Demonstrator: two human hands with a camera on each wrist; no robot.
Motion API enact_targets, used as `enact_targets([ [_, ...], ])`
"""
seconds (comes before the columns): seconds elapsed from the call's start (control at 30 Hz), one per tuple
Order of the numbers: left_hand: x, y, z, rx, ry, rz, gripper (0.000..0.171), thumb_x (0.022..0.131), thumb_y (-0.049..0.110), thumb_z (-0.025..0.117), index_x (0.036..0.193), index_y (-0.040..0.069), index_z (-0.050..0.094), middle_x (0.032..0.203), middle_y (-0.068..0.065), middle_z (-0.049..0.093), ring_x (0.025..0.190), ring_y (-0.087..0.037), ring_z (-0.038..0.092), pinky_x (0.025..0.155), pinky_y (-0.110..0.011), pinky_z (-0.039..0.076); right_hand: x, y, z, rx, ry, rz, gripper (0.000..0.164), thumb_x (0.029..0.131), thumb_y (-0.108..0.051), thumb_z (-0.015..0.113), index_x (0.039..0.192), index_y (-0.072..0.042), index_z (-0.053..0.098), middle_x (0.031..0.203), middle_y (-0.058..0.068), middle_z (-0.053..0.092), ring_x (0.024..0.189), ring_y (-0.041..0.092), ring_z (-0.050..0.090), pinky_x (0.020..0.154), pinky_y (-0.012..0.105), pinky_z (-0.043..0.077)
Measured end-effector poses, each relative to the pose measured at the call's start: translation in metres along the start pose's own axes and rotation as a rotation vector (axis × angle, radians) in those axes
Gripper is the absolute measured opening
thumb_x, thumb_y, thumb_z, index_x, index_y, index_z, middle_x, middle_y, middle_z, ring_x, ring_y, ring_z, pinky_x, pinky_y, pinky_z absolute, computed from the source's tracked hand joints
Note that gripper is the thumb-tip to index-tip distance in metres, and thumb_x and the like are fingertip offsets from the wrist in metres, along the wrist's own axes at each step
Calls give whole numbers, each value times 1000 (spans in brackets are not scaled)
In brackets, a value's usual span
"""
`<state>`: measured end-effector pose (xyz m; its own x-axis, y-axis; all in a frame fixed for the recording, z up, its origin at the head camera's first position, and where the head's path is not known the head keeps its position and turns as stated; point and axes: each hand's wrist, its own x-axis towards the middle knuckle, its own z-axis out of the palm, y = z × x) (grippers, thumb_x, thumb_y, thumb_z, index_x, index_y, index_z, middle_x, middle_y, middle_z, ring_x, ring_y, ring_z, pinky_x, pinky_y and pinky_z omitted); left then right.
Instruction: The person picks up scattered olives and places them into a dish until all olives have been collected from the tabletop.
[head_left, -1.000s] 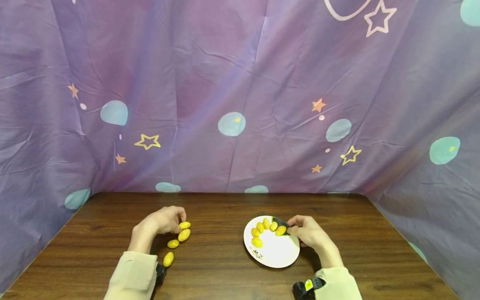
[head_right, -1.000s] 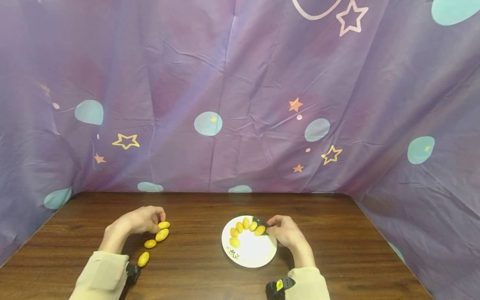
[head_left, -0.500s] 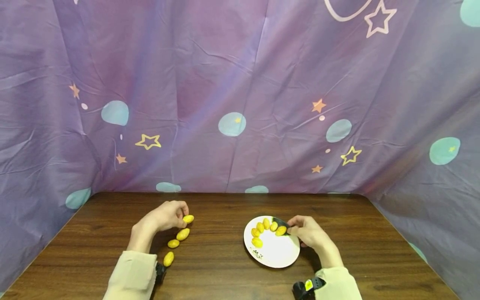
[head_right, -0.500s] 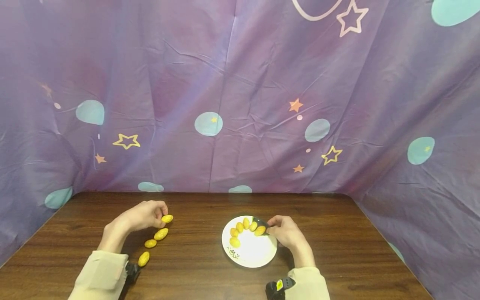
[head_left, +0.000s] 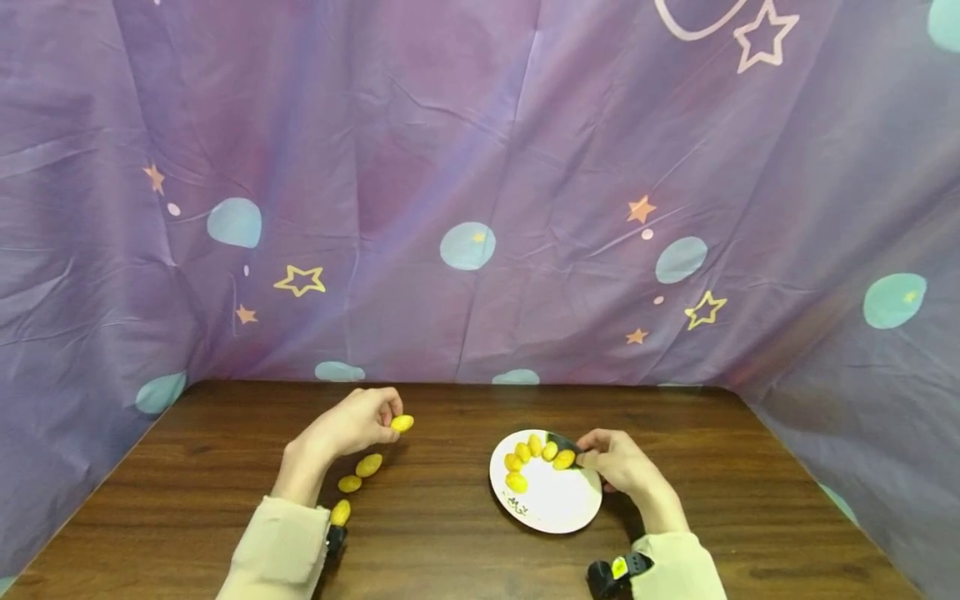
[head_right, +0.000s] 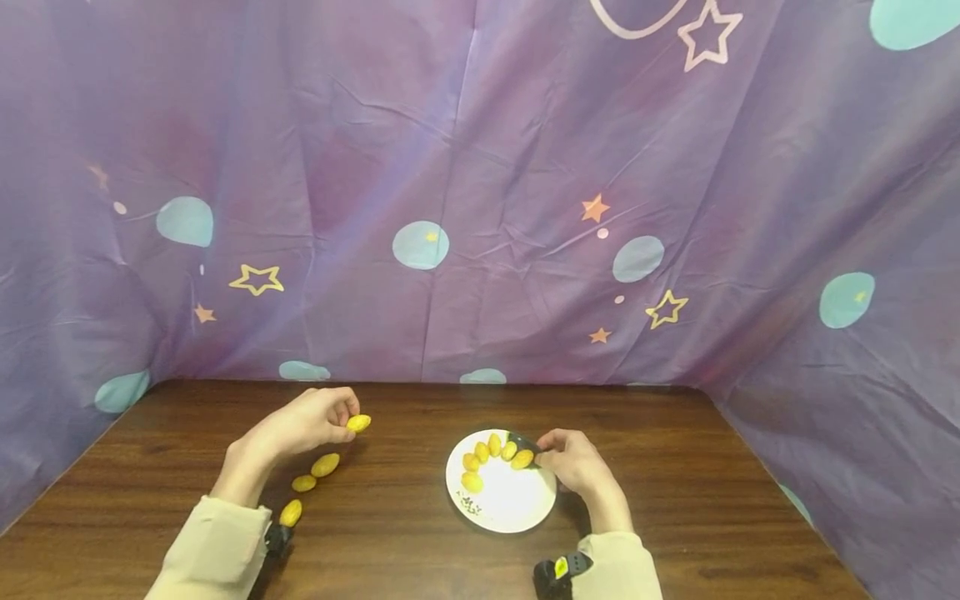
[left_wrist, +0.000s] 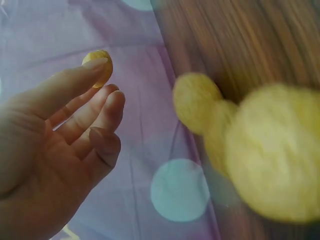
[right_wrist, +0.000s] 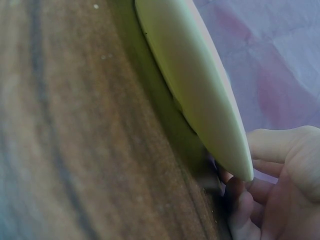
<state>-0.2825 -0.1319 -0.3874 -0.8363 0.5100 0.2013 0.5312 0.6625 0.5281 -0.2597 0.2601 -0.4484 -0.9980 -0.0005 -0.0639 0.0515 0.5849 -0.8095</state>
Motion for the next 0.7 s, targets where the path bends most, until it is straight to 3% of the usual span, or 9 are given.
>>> enact_targets([
  [0.27,11,25,16,30,-32,24,21,80,0,76,90,6,58,77,0,58,71,-12,54,68,-30,47,-1,0,-2,-12,-3,-6,18,86,-5,64,104,0,64,86,6,62,70,20,55,54,34,46],
  [0.7,25,71,48,127,-117,128,22,80,3,76,87,10,57,75,-2,57,67,-11,51,62,-27,44,0,0,-2,11,-23,-4,18,87,-5,62,104,1,63,85,6,62,69,20,55,53,33,45],
])
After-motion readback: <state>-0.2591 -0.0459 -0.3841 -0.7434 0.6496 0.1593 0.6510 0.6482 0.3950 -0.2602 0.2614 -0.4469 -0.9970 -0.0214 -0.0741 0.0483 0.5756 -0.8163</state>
